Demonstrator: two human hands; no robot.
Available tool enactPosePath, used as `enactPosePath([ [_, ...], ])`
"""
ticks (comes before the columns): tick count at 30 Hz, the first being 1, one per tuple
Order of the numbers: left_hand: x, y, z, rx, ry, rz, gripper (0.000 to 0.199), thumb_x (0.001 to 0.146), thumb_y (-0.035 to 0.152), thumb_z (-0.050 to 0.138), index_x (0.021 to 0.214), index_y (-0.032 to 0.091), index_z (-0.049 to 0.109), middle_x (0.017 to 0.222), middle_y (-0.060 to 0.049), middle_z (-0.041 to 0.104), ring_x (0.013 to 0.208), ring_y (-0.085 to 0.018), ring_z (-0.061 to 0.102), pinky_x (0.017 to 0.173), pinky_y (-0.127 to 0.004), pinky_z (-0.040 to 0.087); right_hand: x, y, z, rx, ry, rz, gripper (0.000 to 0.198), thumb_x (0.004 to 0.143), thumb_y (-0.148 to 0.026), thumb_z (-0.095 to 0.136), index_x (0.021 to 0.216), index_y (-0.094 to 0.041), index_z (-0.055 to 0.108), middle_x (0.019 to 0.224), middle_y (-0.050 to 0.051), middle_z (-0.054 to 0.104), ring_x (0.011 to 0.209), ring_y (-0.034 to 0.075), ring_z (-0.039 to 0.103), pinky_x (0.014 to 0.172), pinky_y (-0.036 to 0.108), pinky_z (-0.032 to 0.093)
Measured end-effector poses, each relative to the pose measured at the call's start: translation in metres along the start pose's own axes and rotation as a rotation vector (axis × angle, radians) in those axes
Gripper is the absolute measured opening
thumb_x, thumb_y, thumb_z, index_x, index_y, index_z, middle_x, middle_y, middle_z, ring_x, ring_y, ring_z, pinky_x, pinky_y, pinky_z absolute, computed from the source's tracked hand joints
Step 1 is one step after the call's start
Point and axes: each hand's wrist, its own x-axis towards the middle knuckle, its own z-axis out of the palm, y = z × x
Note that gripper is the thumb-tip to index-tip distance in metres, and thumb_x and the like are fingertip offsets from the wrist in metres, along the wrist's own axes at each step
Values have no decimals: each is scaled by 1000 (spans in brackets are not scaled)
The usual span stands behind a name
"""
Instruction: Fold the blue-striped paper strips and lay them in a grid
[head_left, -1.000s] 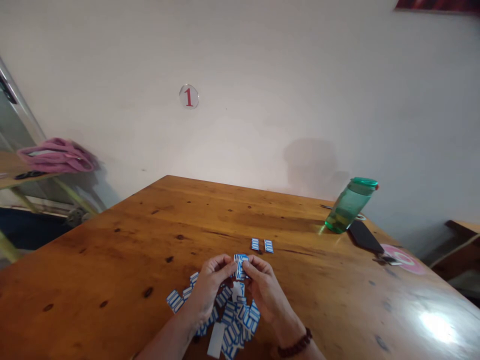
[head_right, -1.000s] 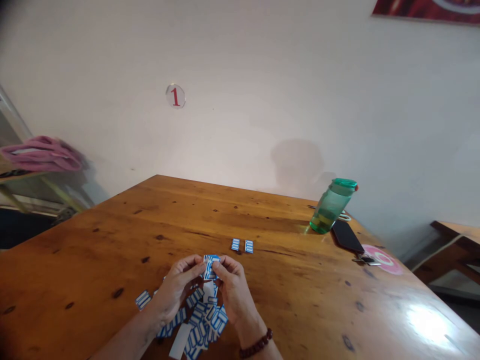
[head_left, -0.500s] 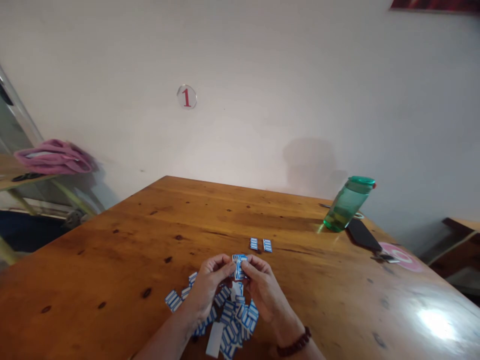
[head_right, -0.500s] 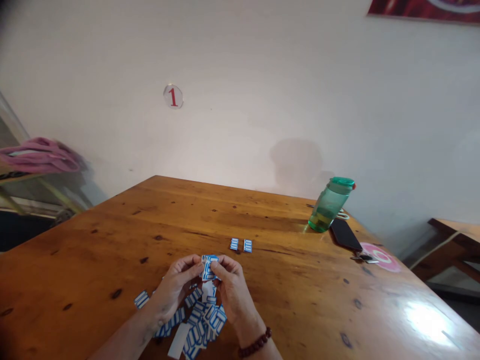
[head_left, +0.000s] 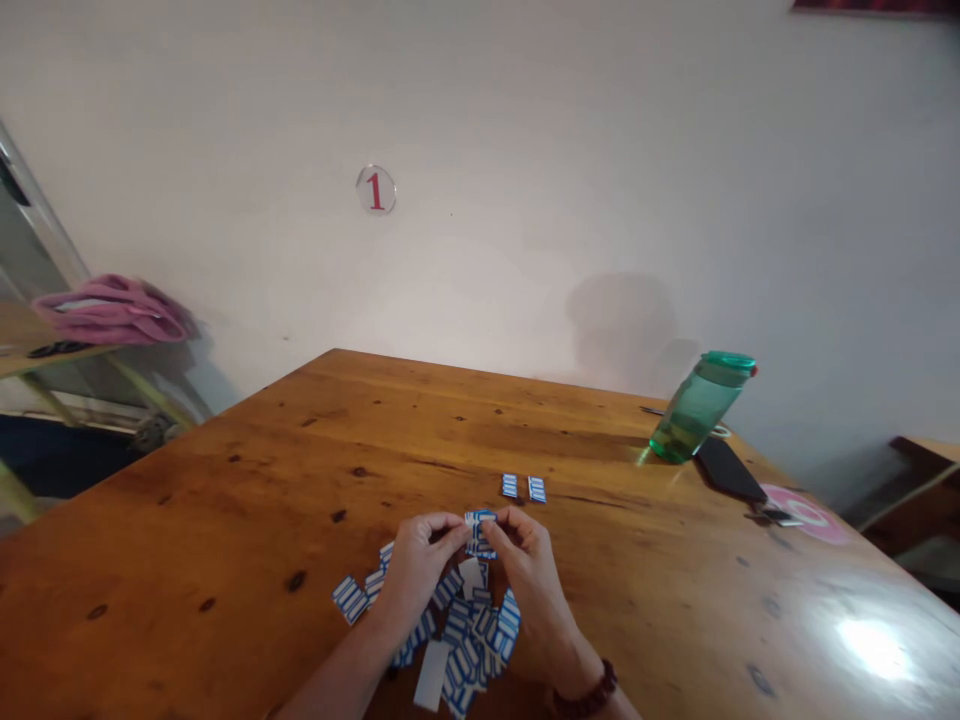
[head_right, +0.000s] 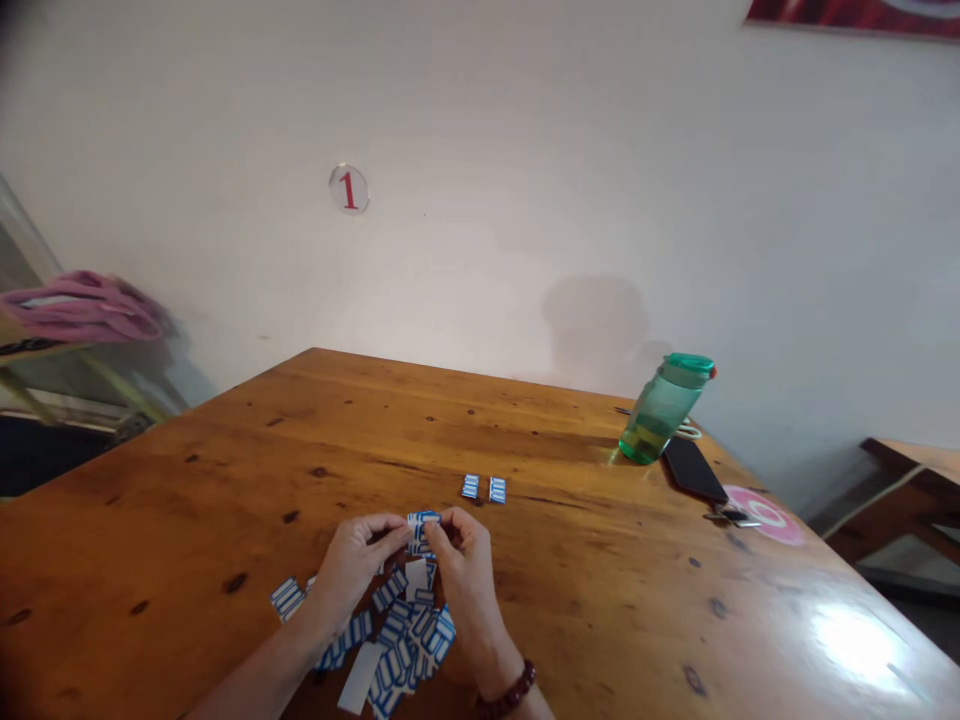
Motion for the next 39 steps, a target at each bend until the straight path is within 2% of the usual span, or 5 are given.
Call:
enactPosePath([
  [17,0,4,-1,199,-27,104,23,64,31,59,45,17,62,44,1,52,48,-13,45,50,-23,32,0,3,-2,-65,-31,-31,28,63,-43,66,60,-17,56,47,-3,50,41,9,40,37,19,28],
  [28,3,-5,1,-81,-30,-18,24,64,35,62,51,15,59,46,3,49,43,-9,40,45,-21,31,-5,-7,4,26,-52,10,22,65,-36,67,65,-16,58,54,-3,52,45,8,41,42,20,32],
  [33,0,-7,1,341,-83,296,24,76,34,50,82,18,67,84,-7,67,83,-21,59,77,-32,44,2,-8,-4,43,44,-41,22,62,-34,68,59,-16,56,51,-4,50,45,8,40,44,20,33],
  [36,-5,-10,4,747,-324,497,42,80,36,46,120,26,50,127,-5,51,124,-25,34,103,-45,21,6,-12,-12,92,121,-25,22,62,-35,67,61,-17,54,50,-5,48,44,8,39,42,20,31],
  [39,-12,-16,9,1049,-533,486,68,75,44,50,135,24,25,142,-6,27,132,-27,13,105,-54,3,8,-18,-16,104,188,-46,20,62,-33,67,62,-17,54,53,-5,48,46,8,39,44,20,32],
])
